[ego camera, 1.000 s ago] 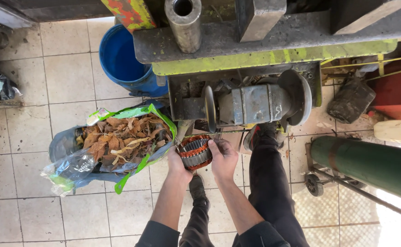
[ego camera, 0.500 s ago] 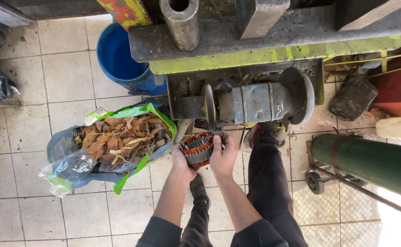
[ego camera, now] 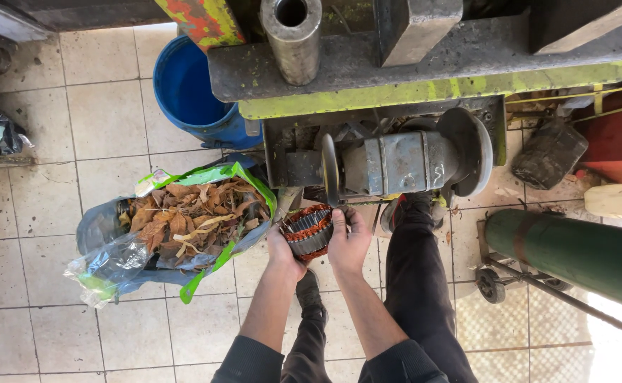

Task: Inspecting the copper windings and internal structure of an electric motor stator.

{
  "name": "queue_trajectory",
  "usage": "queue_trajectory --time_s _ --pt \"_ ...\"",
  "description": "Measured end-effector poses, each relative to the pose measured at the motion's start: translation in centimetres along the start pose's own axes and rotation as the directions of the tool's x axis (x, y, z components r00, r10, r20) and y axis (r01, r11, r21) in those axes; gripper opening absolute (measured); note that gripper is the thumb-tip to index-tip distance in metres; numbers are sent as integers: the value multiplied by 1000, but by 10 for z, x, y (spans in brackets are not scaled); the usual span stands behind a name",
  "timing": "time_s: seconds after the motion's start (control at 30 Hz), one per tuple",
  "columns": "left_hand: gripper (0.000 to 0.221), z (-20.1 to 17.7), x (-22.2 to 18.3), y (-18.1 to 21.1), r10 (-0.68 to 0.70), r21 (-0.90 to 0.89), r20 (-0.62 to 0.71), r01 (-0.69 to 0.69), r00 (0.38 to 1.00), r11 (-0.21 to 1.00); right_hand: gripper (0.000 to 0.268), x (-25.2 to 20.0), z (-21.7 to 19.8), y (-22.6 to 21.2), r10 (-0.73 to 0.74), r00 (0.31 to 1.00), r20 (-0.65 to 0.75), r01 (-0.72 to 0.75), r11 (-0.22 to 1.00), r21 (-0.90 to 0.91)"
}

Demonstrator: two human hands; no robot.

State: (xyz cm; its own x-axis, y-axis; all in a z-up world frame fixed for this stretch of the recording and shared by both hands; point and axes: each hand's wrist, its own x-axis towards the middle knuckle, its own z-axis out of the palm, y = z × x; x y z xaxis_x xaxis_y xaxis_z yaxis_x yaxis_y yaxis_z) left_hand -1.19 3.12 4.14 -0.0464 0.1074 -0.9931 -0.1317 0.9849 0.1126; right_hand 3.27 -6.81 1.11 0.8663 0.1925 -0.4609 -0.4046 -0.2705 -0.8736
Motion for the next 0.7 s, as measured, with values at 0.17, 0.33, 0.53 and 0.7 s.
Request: queue_trajectory --time_s 0.17,0.33,0.53,0.7 --pt "46 -1 6 -2 -3 14 -8 3 1000 1000 12 0 1 -2 -8 1000 -7 8 1000 2" --pt "49 -2 20 -6 -4 -16 -49 4 999 1000 12 0 1 -3 10 1000 -14 -10 1000 23" --pt "57 10 -40 -9 42 30 -13 -41 999 999 16 6 -9 1 -5 1000 16 5 1000 -5" --pt "59 -17 -36 -44 104 -92 40 -100 994 991 20 5 -26 1 23 1000 14 -24 999 48"
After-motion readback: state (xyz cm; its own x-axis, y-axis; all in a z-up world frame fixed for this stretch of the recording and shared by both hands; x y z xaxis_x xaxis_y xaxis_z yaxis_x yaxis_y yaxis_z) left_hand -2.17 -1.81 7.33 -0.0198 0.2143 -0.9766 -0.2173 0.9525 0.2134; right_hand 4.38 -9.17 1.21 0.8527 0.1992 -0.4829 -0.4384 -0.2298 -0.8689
